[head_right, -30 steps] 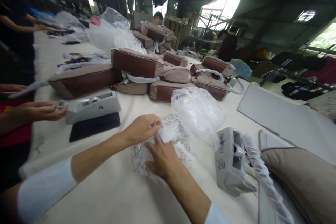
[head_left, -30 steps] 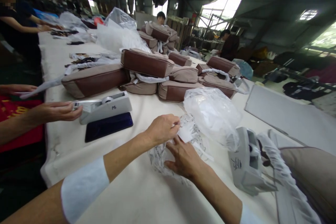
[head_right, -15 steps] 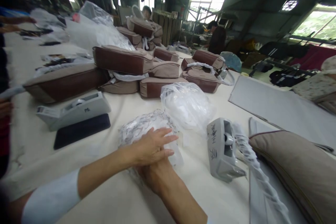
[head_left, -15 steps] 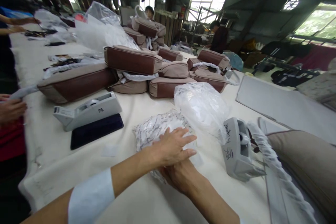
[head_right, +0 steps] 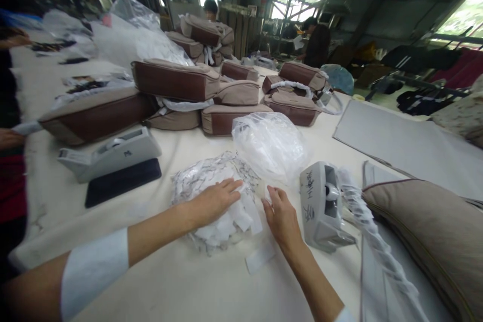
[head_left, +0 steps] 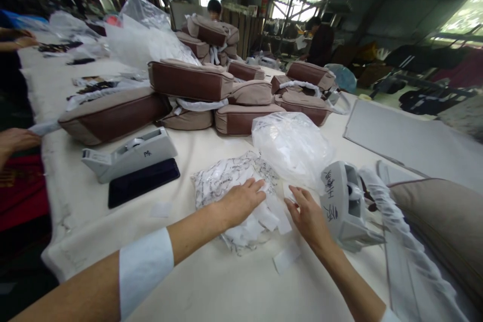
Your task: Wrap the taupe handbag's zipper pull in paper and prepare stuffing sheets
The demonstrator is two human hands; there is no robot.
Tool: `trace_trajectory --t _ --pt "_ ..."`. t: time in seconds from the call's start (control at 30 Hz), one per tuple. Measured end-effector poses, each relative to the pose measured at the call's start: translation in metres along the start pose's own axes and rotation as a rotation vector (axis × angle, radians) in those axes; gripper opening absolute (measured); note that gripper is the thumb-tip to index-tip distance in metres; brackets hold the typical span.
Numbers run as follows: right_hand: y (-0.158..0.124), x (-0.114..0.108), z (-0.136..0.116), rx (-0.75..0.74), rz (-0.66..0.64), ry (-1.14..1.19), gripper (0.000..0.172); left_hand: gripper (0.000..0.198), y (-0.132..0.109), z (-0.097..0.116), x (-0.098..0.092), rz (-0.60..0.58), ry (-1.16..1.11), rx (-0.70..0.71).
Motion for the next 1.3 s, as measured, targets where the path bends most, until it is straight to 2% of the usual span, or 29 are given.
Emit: trace_trajectory --t 0.07,0.13,0.23,0.3,0.4,0.5,0.6,0.67,0.73,0.8,0.87,0.9,0.97,1.03,1.07,1.1,1.17,1.23,1.3 --pt "0.014 0.015 0.020 0.097 -0.038 -0.001 0.031 0.052 -0.002 0.001 0.000 0.020 0.013 0.003" --pt "0.019 0.021 0.027 0.129 -0.060 0.044 0.020 0.066 -0.003 0.001 0.000 0.021 0.008 0.002" --pt "0.006 0.006 0.028 0.197 -0.011 0.094 0.021 0.061 -0.004 -0.004 -0.005 0.036 -0.083 -0.048" --pt "-0.014 -0.005 0.023 0.312 0.006 0.172 0.028 0.052 -0.004 -0.007 -0.011 0.052 -0.203 -0.091" --pt "-0.043 0.001 -0.002 0.550 -0.084 0.514 0.034 0.050 -0.005 -0.012 -0.022 0.065 -0.414 -0.149" --pt "-0.041 0.020 -0.048 0.659 -0.147 0.839 0.039 0.065 -0.007 -0.010 -0.032 0.073 -0.534 -0.130" --pt "-0.018 0.042 -0.086 0.654 -0.253 1.068 0.054 0.088 -0.011 -0.009 -0.029 0.050 -0.467 -0.092" --pt "-0.008 0.053 -0.095 0.657 -0.332 1.144 0.061 0.091 -0.015 -0.013 -0.021 0.028 -0.353 -0.094" --pt "-0.008 0.057 -0.080 0.702 -0.331 1.053 0.067 0.079 -0.019 -0.016 -0.014 0.029 -0.229 -0.092" --pt "-0.015 0.050 -0.053 0.737 -0.271 0.844 0.074 0.066 -0.022 -0.016 -0.009 0.043 -0.116 -0.071" --pt "-0.021 0.035 -0.037 0.644 -0.230 0.607 0.073 0.050 -0.023 -0.014 -0.005 0.054 -0.013 -0.045" --pt "-0.022 0.028 -0.038 0.515 -0.239 0.500 0.069 0.039 -0.023 -0.012 -0.003 0.051 0.035 -0.034" --pt "-0.028 0.021 -0.058 0.127 -0.314 0.269 0.055 0.025 -0.021 -0.013 0.004 0.020 0.135 -0.046" --pt "-0.047 0.028 -0.079 -0.236 -0.432 -0.005 0.031 0.025 -0.018 -0.017 0.013 -0.021 0.213 -0.094" --pt "-0.057 0.033 -0.084 -0.353 -0.486 -0.122 0.020 0.027 -0.016 -0.020 0.016 -0.038 0.237 -0.119" --pt "-0.065 0.037 -0.084 -0.416 -0.525 -0.212 0.017 0.029 -0.014 -0.022 0.019 -0.052 0.251 -0.139" --pt "-0.074 0.036 -0.080 -0.429 -0.537 -0.273 0.024 0.032 -0.011 -0.025 0.022 -0.064 0.255 -0.159" --pt "-0.078 0.021 -0.075 -0.420 -0.458 -0.203 0.022 0.032 -0.011 -0.027 0.020 -0.070 0.252 -0.163" --pt "-0.086 -0.001 -0.070 -0.479 -0.332 -0.118 0.023 0.032 -0.014 -0.028 0.013 -0.066 0.244 -0.161"
Point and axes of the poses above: each hand's wrist, its own y-axis towards the middle knuckle, its own x-axis out of the palm, z = x × y, the point moved 9 cm from there along y, towards the middle knuckle, and after that the axes turned 10 degrees about z, right-handed, at the moved point
